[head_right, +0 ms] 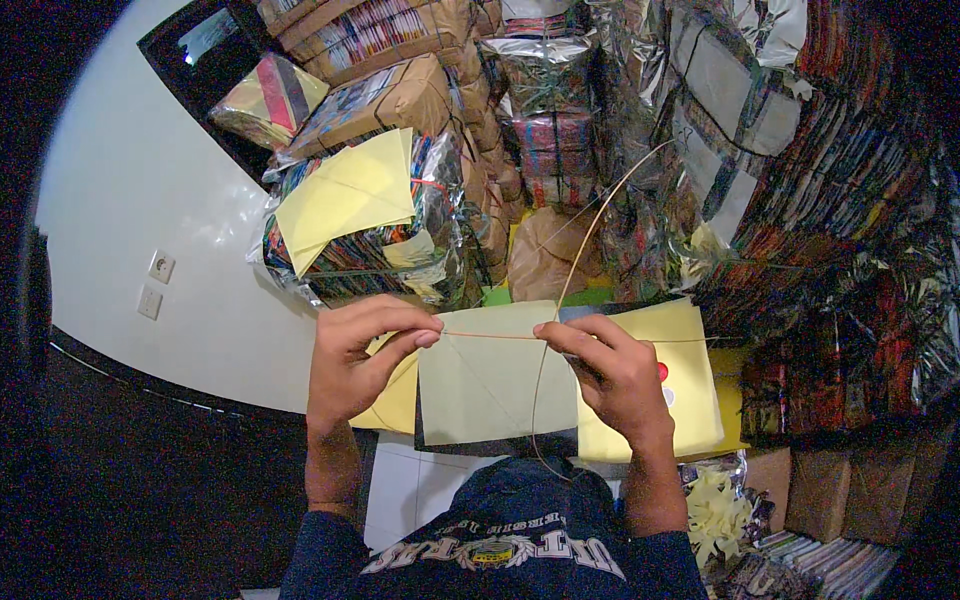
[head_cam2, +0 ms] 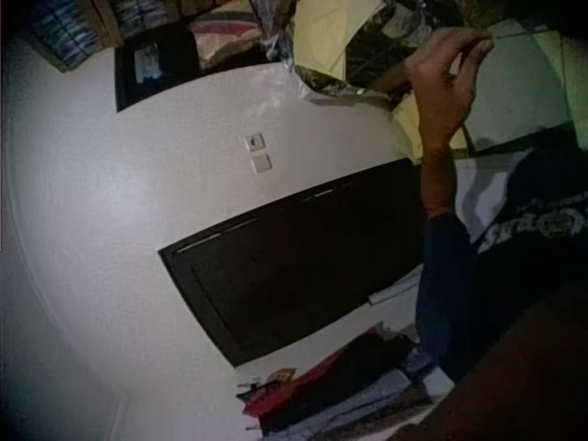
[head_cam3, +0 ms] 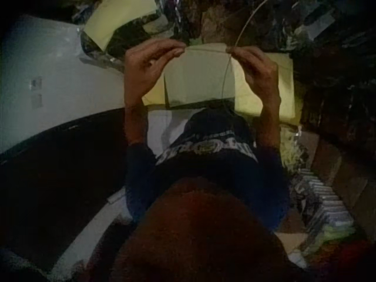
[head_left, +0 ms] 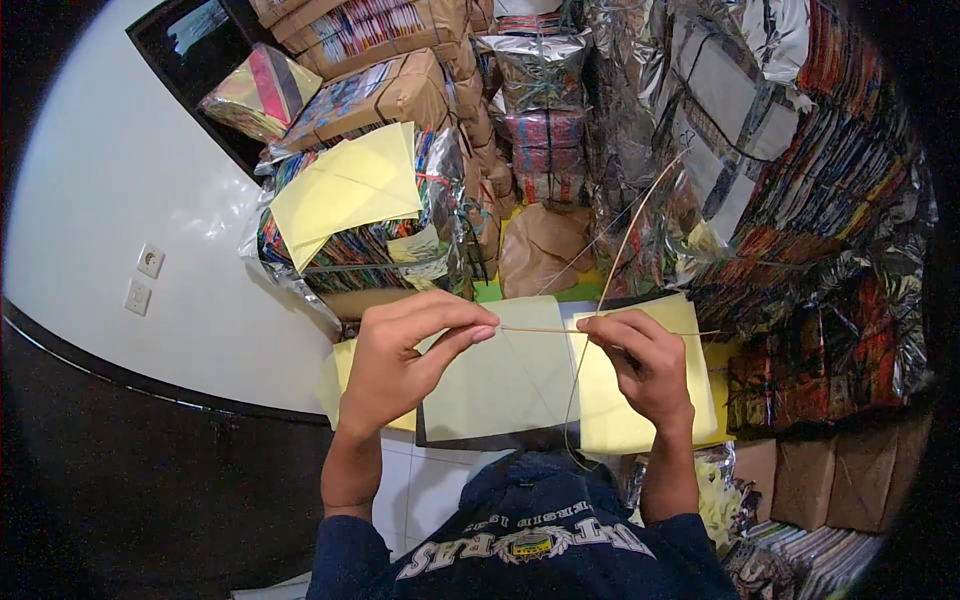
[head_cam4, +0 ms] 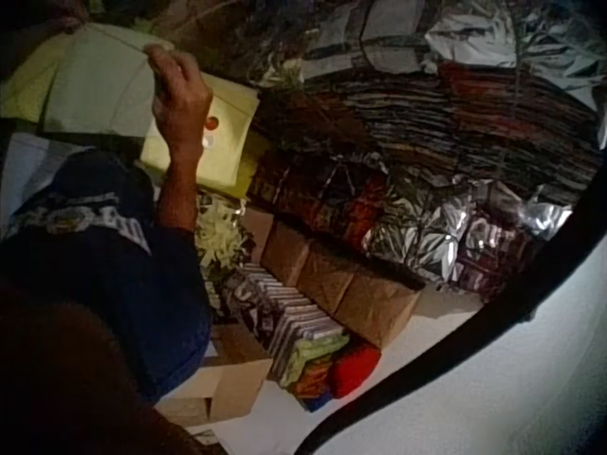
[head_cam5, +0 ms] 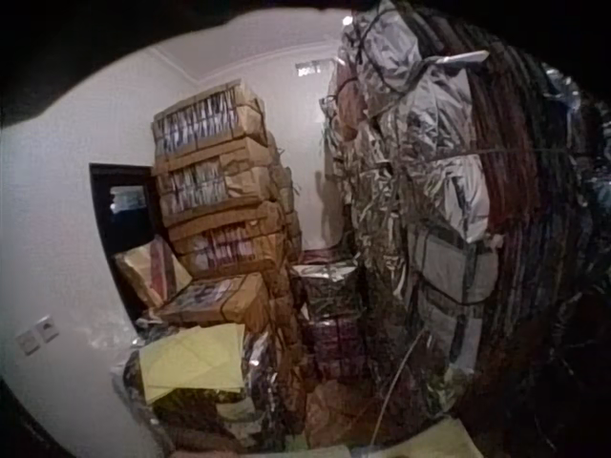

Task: Assembling a kite using paper, bamboo sticks, string, and glue.

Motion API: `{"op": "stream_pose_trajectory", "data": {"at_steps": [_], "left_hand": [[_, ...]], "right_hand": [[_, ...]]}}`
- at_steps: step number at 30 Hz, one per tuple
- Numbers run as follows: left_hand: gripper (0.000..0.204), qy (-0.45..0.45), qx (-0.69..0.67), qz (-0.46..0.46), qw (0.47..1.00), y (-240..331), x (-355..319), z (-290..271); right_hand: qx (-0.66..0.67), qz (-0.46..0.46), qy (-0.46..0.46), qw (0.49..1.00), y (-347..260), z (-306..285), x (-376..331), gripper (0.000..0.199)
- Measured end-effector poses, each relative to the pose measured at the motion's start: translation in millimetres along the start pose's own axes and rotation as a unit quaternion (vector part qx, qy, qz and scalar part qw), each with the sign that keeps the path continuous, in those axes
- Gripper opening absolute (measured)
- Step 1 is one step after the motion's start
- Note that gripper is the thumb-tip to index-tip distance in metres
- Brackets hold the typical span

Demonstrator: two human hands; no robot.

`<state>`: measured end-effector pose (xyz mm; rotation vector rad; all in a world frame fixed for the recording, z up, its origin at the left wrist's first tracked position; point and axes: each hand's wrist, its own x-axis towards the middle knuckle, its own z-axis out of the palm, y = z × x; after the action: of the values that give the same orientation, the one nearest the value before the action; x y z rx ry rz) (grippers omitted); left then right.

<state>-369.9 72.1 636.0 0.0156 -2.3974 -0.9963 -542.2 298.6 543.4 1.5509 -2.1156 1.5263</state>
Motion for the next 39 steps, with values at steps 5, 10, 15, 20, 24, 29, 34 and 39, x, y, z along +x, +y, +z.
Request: {"op": "stream_pose_trajectory", "data": {"at_steps": [5, 10, 15, 20, 24, 29, 34, 39], "left_hand": [[0.009, 0.004, 0.037, 0.011, 0.999, 4.0, 0.6, 4.2], [0.005, 0.016, 0.043, -0.030, 0.998, 12.9, -0.2, 2.7], [0.017, -0.018, 0.054, -0.035, 0.998, 9.4, -4.8, -0.2], [0.060, 0.012, -0.090, -0.034, 0.995, 9.5, -10.1, 3.8], [0.065, -0.040, -0.074, -0.092, 0.992, 18.8, -11.6, 10.4], [0.046, -0.002, -0.069, -0.126, 0.990, 17.3, -13.9, 23.9], [0.016, 0.041, -0.047, -0.143, 0.988, 19.3, -15.9, 22.0], [0.011, 0.043, -0.079, -0.157, 0.983, 18.2, -17.8, 19.0]], "right_hand": [[0.011, -0.002, 0.007, 1.000, 2.8, -1.8, 1.4, 0.042], [0.016, -0.001, 0.003, 1.000, 5.4, -3.4, 1.3, 0.042], [0.019, -0.003, 0.002, 1.000, 5.8, -4.5, 0.6, 0.042], [0.019, -0.007, -0.010, 1.000, 6.8, -2.7, 0.7, 0.041], [0.021, -0.018, -0.019, 0.999, 5.5, -1.1, 3.0, 0.039], [0.007, -0.026, -0.032, 0.999, 6.2, 1.6, 2.3, 0.037], [0.016, -0.001, -0.039, 0.999, -3.4, -2.4, 2.3, 0.029], [0.022, 0.001, -0.033, 0.999, 0.5, -5.0, -1.3, 0.029]]}}
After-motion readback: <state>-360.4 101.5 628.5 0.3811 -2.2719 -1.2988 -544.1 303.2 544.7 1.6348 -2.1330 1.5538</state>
